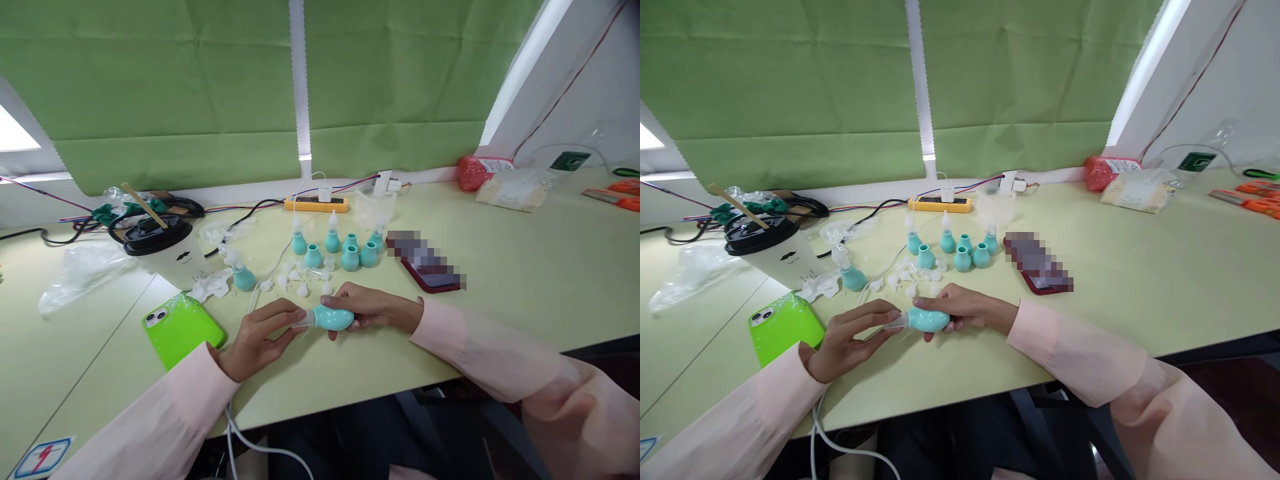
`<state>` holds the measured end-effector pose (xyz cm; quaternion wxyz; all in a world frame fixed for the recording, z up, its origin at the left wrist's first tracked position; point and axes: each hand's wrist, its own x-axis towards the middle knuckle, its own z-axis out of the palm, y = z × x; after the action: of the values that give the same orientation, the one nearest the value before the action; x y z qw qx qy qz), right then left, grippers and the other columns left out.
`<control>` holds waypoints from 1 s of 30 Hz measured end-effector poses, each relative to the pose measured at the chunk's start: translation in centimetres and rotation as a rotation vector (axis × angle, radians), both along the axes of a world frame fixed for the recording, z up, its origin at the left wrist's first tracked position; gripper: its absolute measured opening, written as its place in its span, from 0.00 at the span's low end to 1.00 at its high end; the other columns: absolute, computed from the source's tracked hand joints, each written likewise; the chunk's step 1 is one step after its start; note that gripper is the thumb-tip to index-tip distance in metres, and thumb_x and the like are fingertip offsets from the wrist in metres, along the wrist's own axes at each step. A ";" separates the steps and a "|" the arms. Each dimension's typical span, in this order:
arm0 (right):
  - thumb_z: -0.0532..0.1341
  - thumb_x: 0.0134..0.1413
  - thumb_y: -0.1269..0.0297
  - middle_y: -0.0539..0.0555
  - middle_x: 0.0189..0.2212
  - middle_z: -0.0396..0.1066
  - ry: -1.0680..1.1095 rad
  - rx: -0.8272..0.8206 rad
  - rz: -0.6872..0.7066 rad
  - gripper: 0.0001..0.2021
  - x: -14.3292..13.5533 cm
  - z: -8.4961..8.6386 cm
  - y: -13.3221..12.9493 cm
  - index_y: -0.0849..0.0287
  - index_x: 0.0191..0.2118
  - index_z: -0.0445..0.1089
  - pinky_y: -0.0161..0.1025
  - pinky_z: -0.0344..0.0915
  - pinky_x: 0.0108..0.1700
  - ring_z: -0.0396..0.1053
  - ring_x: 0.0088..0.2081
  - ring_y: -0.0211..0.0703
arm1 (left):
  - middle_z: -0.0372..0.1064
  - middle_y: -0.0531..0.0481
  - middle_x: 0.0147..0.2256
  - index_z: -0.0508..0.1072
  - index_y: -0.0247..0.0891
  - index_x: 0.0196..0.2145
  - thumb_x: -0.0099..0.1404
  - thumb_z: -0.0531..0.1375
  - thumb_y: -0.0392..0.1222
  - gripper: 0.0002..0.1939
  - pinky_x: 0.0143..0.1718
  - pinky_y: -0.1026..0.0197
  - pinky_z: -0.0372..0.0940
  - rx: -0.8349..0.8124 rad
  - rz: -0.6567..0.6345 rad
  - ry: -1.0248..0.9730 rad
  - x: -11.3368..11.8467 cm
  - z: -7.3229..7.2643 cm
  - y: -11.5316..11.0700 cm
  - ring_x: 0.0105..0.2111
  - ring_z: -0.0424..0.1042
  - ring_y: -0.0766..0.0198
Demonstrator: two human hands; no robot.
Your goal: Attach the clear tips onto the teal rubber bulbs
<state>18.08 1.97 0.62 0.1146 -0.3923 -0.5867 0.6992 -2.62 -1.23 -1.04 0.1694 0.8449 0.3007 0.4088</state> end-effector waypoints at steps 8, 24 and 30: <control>0.51 0.45 0.44 0.50 0.23 0.68 -0.021 0.438 -0.126 0.24 -0.5 0.3 -1.4 0.60 0.40 0.62 0.28 0.53 0.15 0.55 0.15 0.28 | 0.71 0.48 0.30 0.71 0.36 0.31 0.49 0.62 0.37 0.09 0.29 0.63 0.69 -0.295 0.138 -0.123 0.3 -0.1 0.4 0.30 0.70 0.62; 0.58 0.43 0.61 0.49 0.24 0.67 -0.077 1.104 -0.105 0.10 -0.6 -1.0 -2.0 0.61 0.31 0.65 0.31 0.58 0.27 0.63 0.25 0.34 | 0.70 0.49 0.29 0.70 0.34 0.29 0.48 0.62 0.38 0.09 0.28 0.64 0.70 -0.412 0.114 -0.164 0.6 -0.1 0.4 0.30 0.70 0.63; 0.62 0.37 0.59 0.48 0.23 0.62 -0.043 0.697 -0.131 0.13 -0.9 -0.6 -1.9 0.63 0.30 0.66 0.29 0.56 0.24 0.59 0.26 0.32 | 0.69 0.49 0.29 0.68 0.34 0.31 0.51 0.60 0.35 0.08 0.29 0.65 0.69 -0.136 0.050 -0.054 0.2 -0.3 0.2 0.28 0.69 0.66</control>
<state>17.17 0.07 0.04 0.2737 -0.3810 -0.7659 0.4396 -2.47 -1.07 -1.36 0.2242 0.8122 0.3441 0.4143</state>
